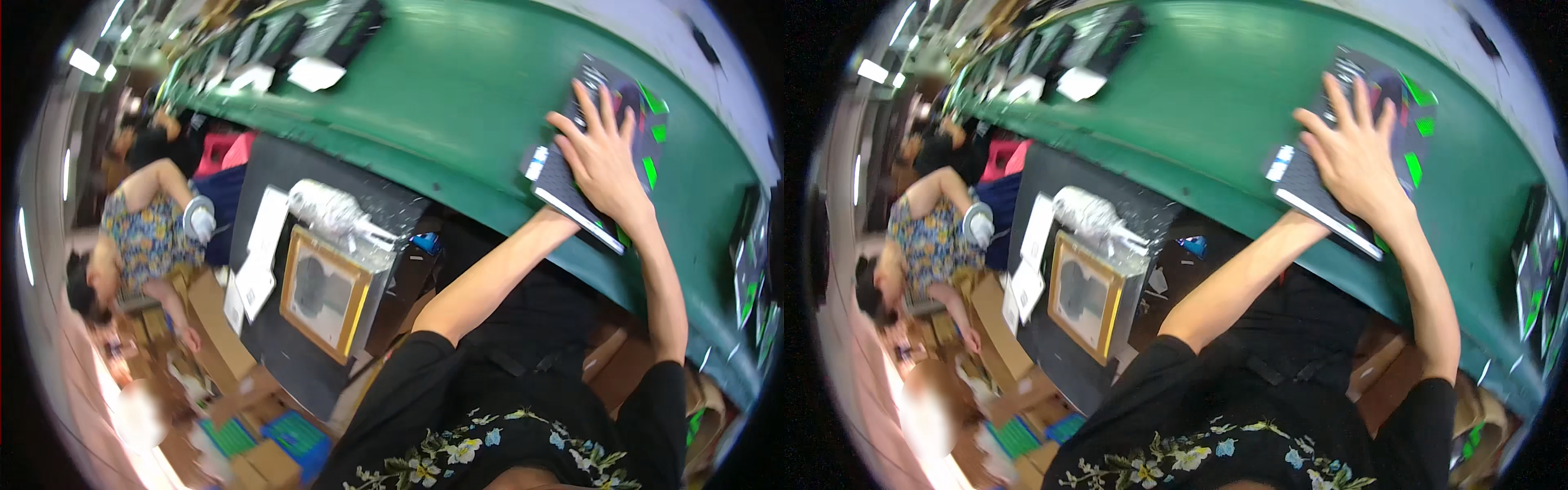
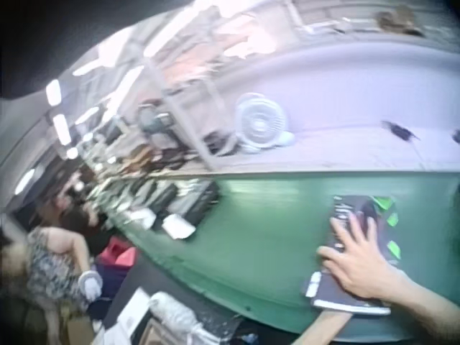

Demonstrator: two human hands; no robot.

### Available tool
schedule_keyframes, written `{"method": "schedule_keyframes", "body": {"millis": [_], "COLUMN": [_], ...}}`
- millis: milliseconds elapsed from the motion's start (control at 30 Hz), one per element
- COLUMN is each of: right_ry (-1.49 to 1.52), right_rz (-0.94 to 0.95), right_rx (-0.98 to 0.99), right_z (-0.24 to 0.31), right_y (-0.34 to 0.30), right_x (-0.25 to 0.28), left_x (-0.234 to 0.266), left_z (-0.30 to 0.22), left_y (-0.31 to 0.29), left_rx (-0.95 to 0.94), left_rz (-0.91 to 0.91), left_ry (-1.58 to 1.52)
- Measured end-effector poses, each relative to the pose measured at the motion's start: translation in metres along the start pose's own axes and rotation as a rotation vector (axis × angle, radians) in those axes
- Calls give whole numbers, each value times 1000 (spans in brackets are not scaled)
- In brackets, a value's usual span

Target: Applying adhesive to a component and packing it into a product box on an assembly line.

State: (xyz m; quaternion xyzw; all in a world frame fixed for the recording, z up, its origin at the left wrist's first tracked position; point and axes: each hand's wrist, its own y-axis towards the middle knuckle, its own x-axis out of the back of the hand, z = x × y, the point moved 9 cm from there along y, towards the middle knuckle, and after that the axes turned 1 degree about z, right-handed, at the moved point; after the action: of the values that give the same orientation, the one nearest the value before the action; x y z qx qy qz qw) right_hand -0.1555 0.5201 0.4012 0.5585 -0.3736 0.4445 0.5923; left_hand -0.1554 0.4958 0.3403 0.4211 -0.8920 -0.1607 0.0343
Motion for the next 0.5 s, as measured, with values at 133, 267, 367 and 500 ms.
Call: {"method": "schedule_keyframes", "body": {"millis": [133,267,367,500], "right_ry": [-13,-81,-111,-151], "right_rz": [69,134,199,238], "right_rx": [-46,-149,-183,-191], "right_z": [-2,-40,-81,-238], "right_y": [-5,-17,-25,-85], "right_x": [-8,-6,8,35], "left_x": [6,-31,45,263], "left_z": [-3,-56,-152,-211], "left_y": [-8,-78,-147,-132], "left_rx": [-131,40,40,200], "left_rz": [-75,646,649,17], "left_ry": [-190,777,302,859]}}
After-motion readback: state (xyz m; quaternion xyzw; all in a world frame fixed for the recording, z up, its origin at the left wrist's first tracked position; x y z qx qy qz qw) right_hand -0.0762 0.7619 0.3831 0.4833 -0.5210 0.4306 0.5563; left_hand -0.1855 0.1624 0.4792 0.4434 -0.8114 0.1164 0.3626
